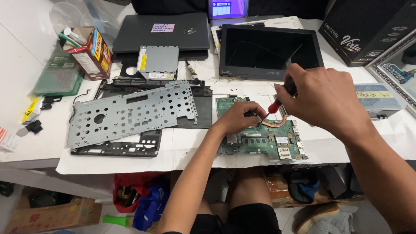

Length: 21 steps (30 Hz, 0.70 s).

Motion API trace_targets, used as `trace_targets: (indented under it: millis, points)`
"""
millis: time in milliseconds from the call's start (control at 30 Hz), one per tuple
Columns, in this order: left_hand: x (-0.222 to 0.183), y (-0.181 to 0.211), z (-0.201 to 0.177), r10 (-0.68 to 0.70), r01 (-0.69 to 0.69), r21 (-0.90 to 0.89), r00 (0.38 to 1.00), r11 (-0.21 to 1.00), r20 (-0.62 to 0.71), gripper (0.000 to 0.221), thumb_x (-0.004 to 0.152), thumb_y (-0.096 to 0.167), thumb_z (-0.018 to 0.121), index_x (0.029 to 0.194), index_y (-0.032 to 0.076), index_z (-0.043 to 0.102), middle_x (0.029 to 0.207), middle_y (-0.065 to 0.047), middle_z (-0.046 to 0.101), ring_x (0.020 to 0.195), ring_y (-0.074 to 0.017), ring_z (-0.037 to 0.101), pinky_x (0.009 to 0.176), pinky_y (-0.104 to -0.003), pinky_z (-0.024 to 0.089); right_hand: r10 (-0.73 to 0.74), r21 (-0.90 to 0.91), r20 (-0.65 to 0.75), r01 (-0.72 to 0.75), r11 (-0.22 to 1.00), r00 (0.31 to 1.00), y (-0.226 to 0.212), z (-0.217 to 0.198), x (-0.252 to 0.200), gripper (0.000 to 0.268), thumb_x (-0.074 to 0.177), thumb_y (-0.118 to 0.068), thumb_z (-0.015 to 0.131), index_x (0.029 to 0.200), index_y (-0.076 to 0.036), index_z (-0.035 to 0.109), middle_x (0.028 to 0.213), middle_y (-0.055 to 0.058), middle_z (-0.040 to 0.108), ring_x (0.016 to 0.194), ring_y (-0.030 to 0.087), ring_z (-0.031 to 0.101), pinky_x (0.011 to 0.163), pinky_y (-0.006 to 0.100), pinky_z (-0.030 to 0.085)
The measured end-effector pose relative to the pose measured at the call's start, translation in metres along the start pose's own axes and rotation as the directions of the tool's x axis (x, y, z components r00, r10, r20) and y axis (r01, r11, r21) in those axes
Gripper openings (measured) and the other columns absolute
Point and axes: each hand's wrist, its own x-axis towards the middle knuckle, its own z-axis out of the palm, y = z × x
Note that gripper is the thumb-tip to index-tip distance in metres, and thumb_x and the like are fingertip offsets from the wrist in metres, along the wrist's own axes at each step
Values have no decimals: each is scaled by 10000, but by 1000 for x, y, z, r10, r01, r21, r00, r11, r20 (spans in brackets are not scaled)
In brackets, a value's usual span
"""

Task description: Unscrewing and removing components from a laptop motherboard on a repair bench.

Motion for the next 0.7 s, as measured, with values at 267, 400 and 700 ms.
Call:
trace_targets:
  millis: [267,400,700]
  points:
    - [-13,7,5,159,-131,168,973,977,-165,162,902,88,605,1005,125,725,1061,-34,742,1006,-198,674,740,-309,553,-3,9,-22,4,1000,1000,1,0,-2,391,1044,-522,531,1113,-151,636,651,41,723,629,382,698,510,464,461]
    - [-23,21,-4,225,-137,337,945,931,-237,176,956,179,633,1068,75,719,1089,-70,727,1065,-241,669,907,-401,533,-8,30,3,8,1000,1000,1,-1,-1,390,1062,-505,535,1004,-129,623,611,53,688,565,350,663,497,434,444]
    - [-36,-3,-22,169,-80,592,981,802,-96,392,878,455,738,1132,157,718,1215,-5,665,1198,-277,594,1108,-554,358,6,5,-30,-6,1000,1000,6,9,3,409,1050,-555,546,991,-163,642,675,84,707,676,401,700,545,483,484]
